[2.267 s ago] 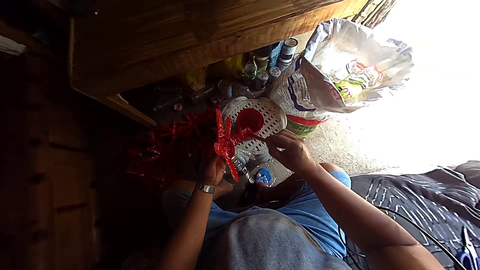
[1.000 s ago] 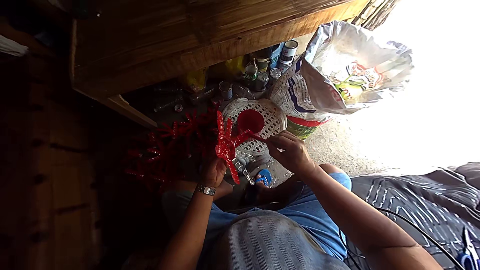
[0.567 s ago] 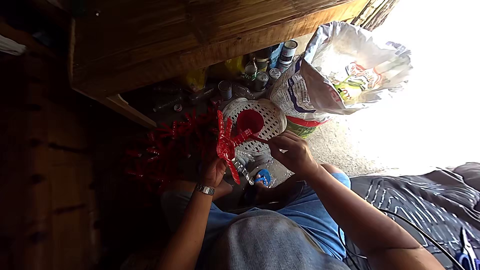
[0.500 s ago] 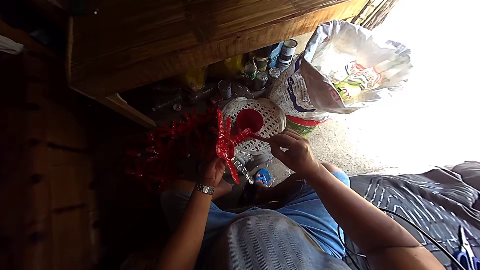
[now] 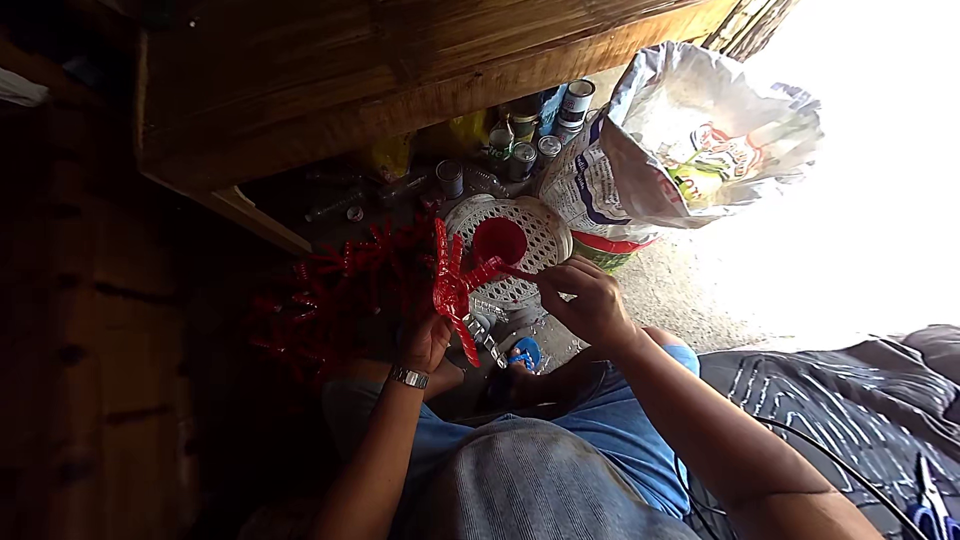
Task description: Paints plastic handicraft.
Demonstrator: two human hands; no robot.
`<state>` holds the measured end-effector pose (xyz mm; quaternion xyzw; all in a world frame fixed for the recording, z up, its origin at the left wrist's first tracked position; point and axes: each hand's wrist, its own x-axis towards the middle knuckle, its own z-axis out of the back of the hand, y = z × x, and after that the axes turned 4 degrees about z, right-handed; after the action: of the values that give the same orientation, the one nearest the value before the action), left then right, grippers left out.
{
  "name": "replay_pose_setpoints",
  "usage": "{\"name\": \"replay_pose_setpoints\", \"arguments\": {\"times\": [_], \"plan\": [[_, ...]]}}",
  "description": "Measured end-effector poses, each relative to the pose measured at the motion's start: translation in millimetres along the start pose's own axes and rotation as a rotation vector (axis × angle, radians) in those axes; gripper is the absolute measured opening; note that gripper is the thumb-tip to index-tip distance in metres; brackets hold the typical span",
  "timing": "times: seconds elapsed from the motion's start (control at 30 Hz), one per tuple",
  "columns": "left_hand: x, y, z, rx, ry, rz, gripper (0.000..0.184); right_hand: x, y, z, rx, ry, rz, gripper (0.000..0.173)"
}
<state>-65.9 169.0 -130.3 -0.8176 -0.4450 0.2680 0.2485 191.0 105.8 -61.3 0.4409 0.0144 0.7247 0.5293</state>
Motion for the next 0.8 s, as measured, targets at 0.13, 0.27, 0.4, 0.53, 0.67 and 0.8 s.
{"name": "replay_pose_setpoints", "arguments": {"times": [0.13, 0.27, 0.4, 0.53, 0.67, 0.8], "plan": [[0, -1, -2, -0.006, 0.009, -0.006, 0.032, 4, -5, -10, 0.013, 0.047, 0.003, 0.015], [0, -3, -3, -0.010, -0.014, 0.002, 0.031, -7, -4, -7, 0.030, 0.047, 0.010, 0.015], [1, 0, -2, -0.008, -0.026, 0.013, 0.031, -6, 0, -3, 0.043, 0.010, 0.017, 0.014], [1, 1, -2, -0.019, 0.004, 0.006, 0.033, 1, -3, -14, 0.038, 0.031, 0.018, 0.015], [2, 0, -3, -0.026, -0.012, 0.003, 0.034, -6, -5, -15, 0.033, 0.057, 0.037, 0.015], [2, 1, -2, -0.020, -0.030, 0.022, 0.029, -6, 2, -7, 0.028, 0.019, 0.052, 0.013]]}}
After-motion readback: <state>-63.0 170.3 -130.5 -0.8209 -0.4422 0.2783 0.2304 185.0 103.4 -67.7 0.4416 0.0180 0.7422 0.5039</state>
